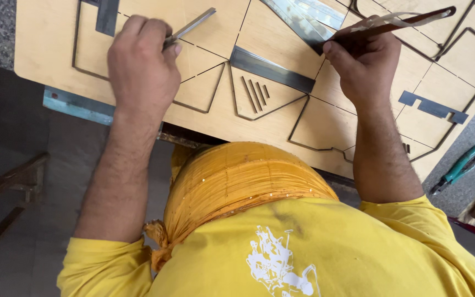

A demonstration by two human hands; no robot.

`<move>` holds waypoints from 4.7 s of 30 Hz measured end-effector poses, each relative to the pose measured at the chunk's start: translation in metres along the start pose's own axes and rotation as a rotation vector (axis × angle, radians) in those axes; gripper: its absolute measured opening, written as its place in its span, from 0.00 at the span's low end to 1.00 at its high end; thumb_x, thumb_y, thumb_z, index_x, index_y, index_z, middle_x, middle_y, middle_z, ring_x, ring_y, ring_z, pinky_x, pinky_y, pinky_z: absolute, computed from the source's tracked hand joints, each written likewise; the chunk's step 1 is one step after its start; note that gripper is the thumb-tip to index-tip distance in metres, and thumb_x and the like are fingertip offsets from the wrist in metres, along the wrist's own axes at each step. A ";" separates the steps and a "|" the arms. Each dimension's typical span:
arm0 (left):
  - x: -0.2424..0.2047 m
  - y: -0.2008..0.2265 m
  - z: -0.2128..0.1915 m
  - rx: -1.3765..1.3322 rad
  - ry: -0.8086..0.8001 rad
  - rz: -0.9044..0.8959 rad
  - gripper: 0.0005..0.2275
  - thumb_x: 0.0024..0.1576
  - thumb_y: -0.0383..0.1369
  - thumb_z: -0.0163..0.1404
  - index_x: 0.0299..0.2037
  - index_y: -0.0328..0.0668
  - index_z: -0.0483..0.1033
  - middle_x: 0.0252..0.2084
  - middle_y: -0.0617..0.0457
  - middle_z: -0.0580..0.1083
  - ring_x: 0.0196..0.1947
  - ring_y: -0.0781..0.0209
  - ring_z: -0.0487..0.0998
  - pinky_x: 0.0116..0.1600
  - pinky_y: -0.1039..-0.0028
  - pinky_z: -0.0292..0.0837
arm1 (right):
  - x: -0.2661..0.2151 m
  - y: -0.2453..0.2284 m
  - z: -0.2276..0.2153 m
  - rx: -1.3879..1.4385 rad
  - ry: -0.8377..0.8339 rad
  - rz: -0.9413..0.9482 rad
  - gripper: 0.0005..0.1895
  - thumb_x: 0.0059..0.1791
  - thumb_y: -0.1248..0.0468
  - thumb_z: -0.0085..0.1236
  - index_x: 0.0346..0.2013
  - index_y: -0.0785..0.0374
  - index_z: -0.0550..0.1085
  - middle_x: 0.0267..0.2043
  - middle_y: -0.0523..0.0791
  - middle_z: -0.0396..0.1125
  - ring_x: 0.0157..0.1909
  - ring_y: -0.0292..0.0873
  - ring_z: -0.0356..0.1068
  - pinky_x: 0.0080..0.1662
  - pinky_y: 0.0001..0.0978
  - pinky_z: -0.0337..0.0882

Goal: The person assembles metal strips into a wooden jig. They use a wooden mallet to tap the strips into place and a metal file to smooth the edges. The person repeatedly checks the fit of the strips and adjusts them as needed.

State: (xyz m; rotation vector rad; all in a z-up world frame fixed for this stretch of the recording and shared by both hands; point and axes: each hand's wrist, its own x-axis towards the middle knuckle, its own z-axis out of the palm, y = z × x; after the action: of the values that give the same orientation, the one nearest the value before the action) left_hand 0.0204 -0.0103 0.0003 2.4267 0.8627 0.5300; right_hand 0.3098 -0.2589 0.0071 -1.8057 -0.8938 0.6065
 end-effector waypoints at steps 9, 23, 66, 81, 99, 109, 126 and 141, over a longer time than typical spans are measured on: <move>0.025 0.001 0.021 -0.069 0.040 0.056 0.09 0.55 0.21 0.64 0.40 0.35 0.76 0.38 0.46 0.75 0.39 0.43 0.78 0.42 0.55 0.73 | -0.004 -0.005 -0.002 -0.070 0.013 -0.026 0.05 0.56 0.76 0.67 0.43 0.71 0.77 0.42 0.44 0.73 0.43 0.34 0.73 0.47 0.25 0.74; 0.035 -0.002 0.028 -0.124 0.084 0.041 0.13 0.57 0.21 0.65 0.49 0.28 0.76 0.53 0.43 0.74 0.51 0.45 0.80 0.53 0.61 0.79 | -0.008 0.002 -0.012 -0.093 0.052 0.017 0.05 0.55 0.77 0.66 0.44 0.70 0.78 0.42 0.45 0.74 0.43 0.35 0.75 0.49 0.25 0.77; 0.065 -0.008 0.035 -0.072 -0.043 -0.112 0.13 0.48 0.30 0.71 0.35 0.33 0.80 0.32 0.46 0.81 0.33 0.51 0.84 0.40 0.63 0.79 | -0.015 -0.002 -0.050 -0.319 0.138 0.449 0.09 0.45 0.73 0.67 0.38 0.70 0.76 0.32 0.47 0.75 0.32 0.37 0.78 0.33 0.26 0.77; 0.053 0.029 0.023 -1.082 -0.456 -0.506 0.07 0.57 0.19 0.59 0.36 0.37 0.73 0.28 0.56 0.74 0.23 0.70 0.69 0.26 0.79 0.62 | -0.073 -0.060 0.055 -0.290 0.190 0.102 0.14 0.49 0.67 0.69 0.47 0.67 0.78 0.40 0.47 0.77 0.42 0.38 0.79 0.45 0.30 0.80; -0.014 0.155 0.052 -1.071 -1.197 -0.066 0.13 0.55 0.19 0.61 0.49 0.30 0.75 0.42 0.50 0.78 0.40 0.68 0.78 0.48 0.79 0.76 | -0.194 -0.124 0.104 -0.350 0.699 0.438 0.13 0.41 0.68 0.63 0.40 0.67 0.78 0.35 0.52 0.73 0.37 0.53 0.77 0.41 0.42 0.77; -0.038 0.270 0.076 -0.462 -1.084 0.933 0.17 0.48 0.24 0.64 0.49 0.35 0.80 0.47 0.43 0.79 0.40 0.49 0.83 0.42 0.65 0.80 | -0.292 -0.092 0.033 -0.437 0.669 0.521 0.15 0.38 0.71 0.61 0.39 0.67 0.79 0.40 0.51 0.72 0.44 0.56 0.74 0.46 0.47 0.75; -0.121 0.512 0.239 -0.226 -0.805 1.232 0.20 0.49 0.25 0.56 0.54 0.31 0.77 0.49 0.37 0.76 0.39 0.38 0.78 0.43 0.54 0.75 | -0.434 0.042 -0.230 -0.669 0.700 0.465 0.12 0.38 0.65 0.66 0.35 0.64 0.81 0.35 0.52 0.73 0.40 0.58 0.74 0.44 0.48 0.74; 0.003 0.361 0.224 0.023 -0.390 0.310 0.13 0.53 0.28 0.63 0.48 0.39 0.82 0.45 0.43 0.77 0.48 0.40 0.75 0.54 0.55 0.70 | -0.421 0.152 -0.357 -0.716 0.496 0.802 0.22 0.41 0.56 0.75 0.45 0.64 0.82 0.41 0.54 0.76 0.42 0.53 0.78 0.49 0.43 0.75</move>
State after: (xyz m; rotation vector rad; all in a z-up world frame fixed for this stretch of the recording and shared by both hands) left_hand 0.3055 -0.3236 0.0306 2.5762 0.3353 0.1402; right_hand 0.3656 -0.8289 0.0065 -2.8238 0.0202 0.2761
